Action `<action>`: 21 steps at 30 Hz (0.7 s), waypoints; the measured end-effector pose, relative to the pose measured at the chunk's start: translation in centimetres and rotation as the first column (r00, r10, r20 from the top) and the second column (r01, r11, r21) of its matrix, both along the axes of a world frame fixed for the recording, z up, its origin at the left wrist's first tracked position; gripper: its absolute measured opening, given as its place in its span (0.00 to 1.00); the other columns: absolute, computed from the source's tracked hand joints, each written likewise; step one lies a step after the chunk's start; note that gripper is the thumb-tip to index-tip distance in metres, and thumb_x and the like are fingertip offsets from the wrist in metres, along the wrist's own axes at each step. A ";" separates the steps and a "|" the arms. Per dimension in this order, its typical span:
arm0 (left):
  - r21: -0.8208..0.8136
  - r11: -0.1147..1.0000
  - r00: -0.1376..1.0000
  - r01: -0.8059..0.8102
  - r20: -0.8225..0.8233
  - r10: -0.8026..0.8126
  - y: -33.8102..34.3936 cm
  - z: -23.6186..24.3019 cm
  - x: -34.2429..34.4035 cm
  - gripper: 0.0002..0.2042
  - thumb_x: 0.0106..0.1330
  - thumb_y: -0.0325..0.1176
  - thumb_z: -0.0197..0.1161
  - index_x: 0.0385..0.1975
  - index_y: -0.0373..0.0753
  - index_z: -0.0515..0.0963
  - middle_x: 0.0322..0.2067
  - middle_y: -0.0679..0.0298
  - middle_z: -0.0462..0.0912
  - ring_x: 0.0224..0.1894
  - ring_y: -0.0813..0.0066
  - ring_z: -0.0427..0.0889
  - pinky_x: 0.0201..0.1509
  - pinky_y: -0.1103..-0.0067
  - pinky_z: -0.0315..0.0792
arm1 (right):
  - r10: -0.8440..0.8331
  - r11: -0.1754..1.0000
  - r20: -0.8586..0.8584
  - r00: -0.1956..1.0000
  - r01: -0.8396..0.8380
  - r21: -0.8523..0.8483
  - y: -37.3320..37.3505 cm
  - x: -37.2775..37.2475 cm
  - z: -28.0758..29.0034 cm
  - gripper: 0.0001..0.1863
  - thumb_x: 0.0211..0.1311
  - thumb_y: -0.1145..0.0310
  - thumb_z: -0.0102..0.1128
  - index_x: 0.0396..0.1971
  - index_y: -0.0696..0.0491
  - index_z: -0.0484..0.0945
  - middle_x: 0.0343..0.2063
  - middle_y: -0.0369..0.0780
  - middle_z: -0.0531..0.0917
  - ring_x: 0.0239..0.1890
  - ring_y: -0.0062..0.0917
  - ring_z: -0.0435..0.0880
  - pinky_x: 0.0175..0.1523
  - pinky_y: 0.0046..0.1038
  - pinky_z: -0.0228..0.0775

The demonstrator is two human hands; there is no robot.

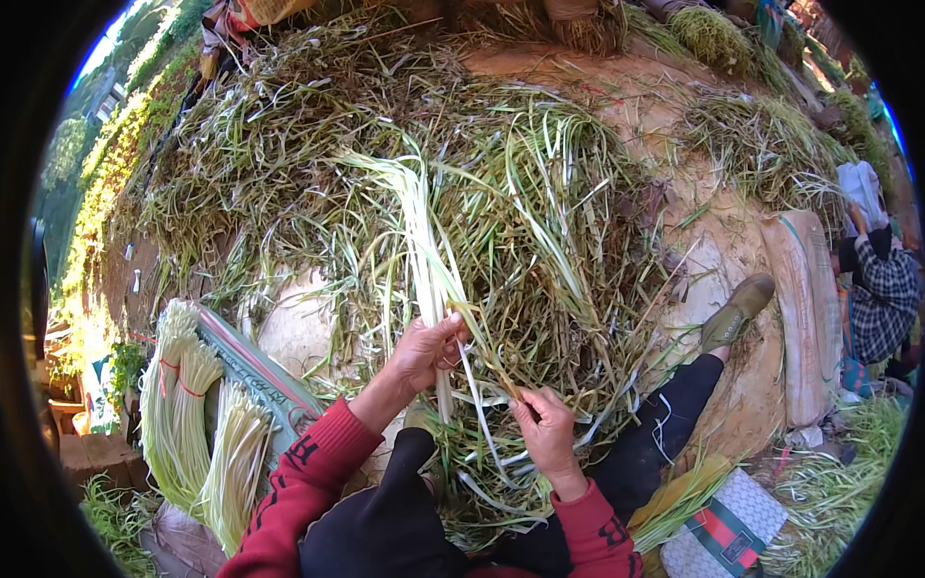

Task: The person sits on the ground and sorts long, pale plant stalks from a large pile, aligning them into bundles and securing them with red ties. The person places the finished bundles into a green plastic container.

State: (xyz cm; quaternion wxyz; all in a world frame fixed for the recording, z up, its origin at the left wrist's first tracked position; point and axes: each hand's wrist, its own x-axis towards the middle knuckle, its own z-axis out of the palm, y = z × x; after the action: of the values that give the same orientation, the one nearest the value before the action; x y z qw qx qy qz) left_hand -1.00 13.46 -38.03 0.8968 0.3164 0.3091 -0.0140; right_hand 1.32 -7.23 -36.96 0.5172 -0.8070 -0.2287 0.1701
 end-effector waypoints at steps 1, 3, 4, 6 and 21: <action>0.010 1.000 1.000 -0.003 -0.031 0.003 0.1 -0.2 -0.4 0.06 0.58 0.33 0.58 0.27 0.41 0.70 0.18 0.71 0.72 0.13 0.89 0.62 0.12 0.91 0.53 | 0.031 0.999 -0.006 0.999 -0.031 -0.032 0.0 -0.2 -0.2 0.10 0.51 0.74 0.59 0.35 0.60 0.76 0.22 0.38 0.75 0.24 0.20 0.72 0.30 0.20 0.63; 0.043 0.999 1.000 0.015 0.000 -0.015 0.2 -0.6 -1.2 0.05 0.58 0.32 0.58 0.27 0.41 0.71 0.17 0.71 0.72 0.13 0.89 0.63 0.12 0.91 0.54 | 0.075 0.996 -0.009 0.997 -0.076 -0.040 0.6 -0.1 -0.4 0.12 0.51 0.74 0.59 0.36 0.60 0.76 0.24 0.38 0.75 0.26 0.20 0.73 0.32 0.20 0.64; 0.057 0.998 1.000 0.016 -0.014 -0.016 0.2 -0.5 -1.4 0.04 0.57 0.32 0.59 0.27 0.41 0.71 0.17 0.71 0.73 0.13 0.89 0.63 0.12 0.91 0.54 | 0.097 0.994 -0.010 0.995 -0.097 -0.044 1.2 0.0 -0.4 0.12 0.52 0.73 0.59 0.37 0.61 0.75 0.24 0.38 0.76 0.26 0.20 0.73 0.33 0.20 0.65; 0.081 0.996 0.999 0.023 -0.041 -0.020 0.0 -0.4 -1.4 0.04 0.57 0.31 0.59 0.27 0.41 0.72 0.18 0.71 0.73 0.13 0.89 0.64 0.12 0.91 0.53 | 0.091 0.996 0.000 0.996 -0.091 -0.001 2.7 0.6 -1.1 0.14 0.54 0.70 0.57 0.40 0.59 0.74 0.27 0.41 0.76 0.28 0.26 0.75 0.34 0.23 0.67; 0.237 0.968 0.997 0.078 -0.017 -0.077 -0.1 -1.1 -1.6 0.08 0.53 0.36 0.64 0.25 0.40 0.73 0.13 0.74 0.67 0.11 0.88 0.59 0.14 0.88 0.51 | -0.085 0.986 -0.099 0.991 0.098 0.137 7.8 1.3 -1.8 0.06 0.53 0.75 0.57 0.31 0.59 0.74 0.25 0.36 0.77 0.24 0.16 0.74 0.29 0.19 0.66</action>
State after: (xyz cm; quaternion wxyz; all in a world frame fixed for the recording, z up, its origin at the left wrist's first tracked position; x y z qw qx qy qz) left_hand -2.59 13.37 -39.09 0.8500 0.4333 0.2994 -0.0131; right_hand 2.57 0.54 -38.80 0.5906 -0.7691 -0.1784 0.1668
